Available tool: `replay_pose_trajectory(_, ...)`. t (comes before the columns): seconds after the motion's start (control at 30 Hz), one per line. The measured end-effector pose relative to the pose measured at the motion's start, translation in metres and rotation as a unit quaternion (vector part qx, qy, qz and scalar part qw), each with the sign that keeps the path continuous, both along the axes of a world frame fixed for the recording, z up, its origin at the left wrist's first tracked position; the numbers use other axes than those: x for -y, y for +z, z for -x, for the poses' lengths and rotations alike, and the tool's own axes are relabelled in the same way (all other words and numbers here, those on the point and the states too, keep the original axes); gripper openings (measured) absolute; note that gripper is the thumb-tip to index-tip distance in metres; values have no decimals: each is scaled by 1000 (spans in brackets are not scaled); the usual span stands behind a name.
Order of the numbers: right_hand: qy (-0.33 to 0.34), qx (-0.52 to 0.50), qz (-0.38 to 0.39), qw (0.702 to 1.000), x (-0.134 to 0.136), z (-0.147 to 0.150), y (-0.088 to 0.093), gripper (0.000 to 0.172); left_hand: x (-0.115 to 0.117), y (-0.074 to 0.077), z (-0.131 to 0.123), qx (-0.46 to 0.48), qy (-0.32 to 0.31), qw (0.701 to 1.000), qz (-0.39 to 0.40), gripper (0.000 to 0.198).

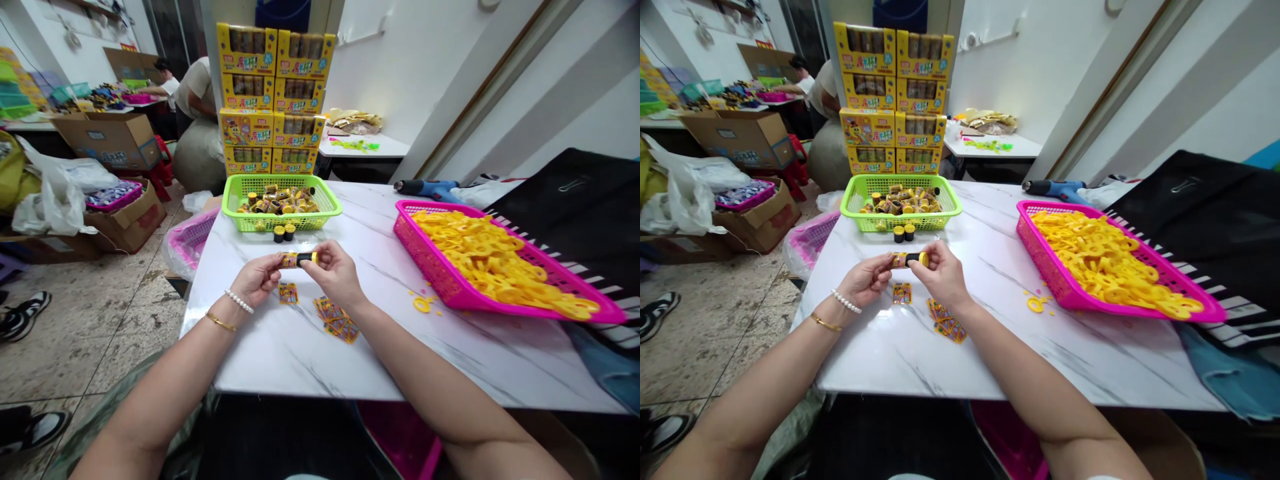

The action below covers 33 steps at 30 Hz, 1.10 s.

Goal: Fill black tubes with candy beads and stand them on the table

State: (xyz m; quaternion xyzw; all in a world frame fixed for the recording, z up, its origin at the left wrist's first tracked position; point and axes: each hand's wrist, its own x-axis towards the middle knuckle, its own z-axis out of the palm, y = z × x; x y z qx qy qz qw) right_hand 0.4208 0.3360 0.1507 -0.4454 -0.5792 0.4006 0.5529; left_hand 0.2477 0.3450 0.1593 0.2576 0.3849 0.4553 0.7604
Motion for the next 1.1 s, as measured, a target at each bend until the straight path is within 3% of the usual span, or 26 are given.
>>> replay_pose_trajectory(0.17, 19, -45, -9, 999, -3, -7, 1, 42, -3, -5, 5, -88, 100, 987, -90, 45)
replay_pose_trajectory(0.27, 56, -54, -11, 997, -5, -10, -2, 43, -6, -6, 10, -85, 16, 990, -113, 62)
replay_pose_trajectory(0.37, 95, -26, -19, 995, -6, -11, -6, 41, -7, -7, 12, -87, -56, 987, -127, 57)
replay_pose_trajectory(0.5, 99, 38, -62, 992, -3, -14, -5, 34, -8, -9, 12, -110, -26, 985, -132, 54)
replay_pose_trajectory(0.63, 61, 147, -162, 974, 3, -15, 0, 27, -9, -12, 14, -133, -45, 980, -144, 54)
replay_pose_trajectory(0.73, 62, 177, -196, 962, 6, -18, 1, 26, -11, -11, 17, -125, -49, 981, -141, 62)
replay_pose_trajectory(0.83, 59, 184, -202, 960, 5, -22, -2, 25, -13, -9, 21, -119, -87, 978, -150, 66)
replay_pose_trajectory(0.93, 65, 204, -227, 950, 3, -19, -9, 30, -15, -9, 22, -147, -124, 963, -189, 53)
replay_pose_trajectory(1.1, 31, 260, -338, 904, -2, -6, -16, 31, -15, -13, 18, -153, -81, 955, -242, 48)
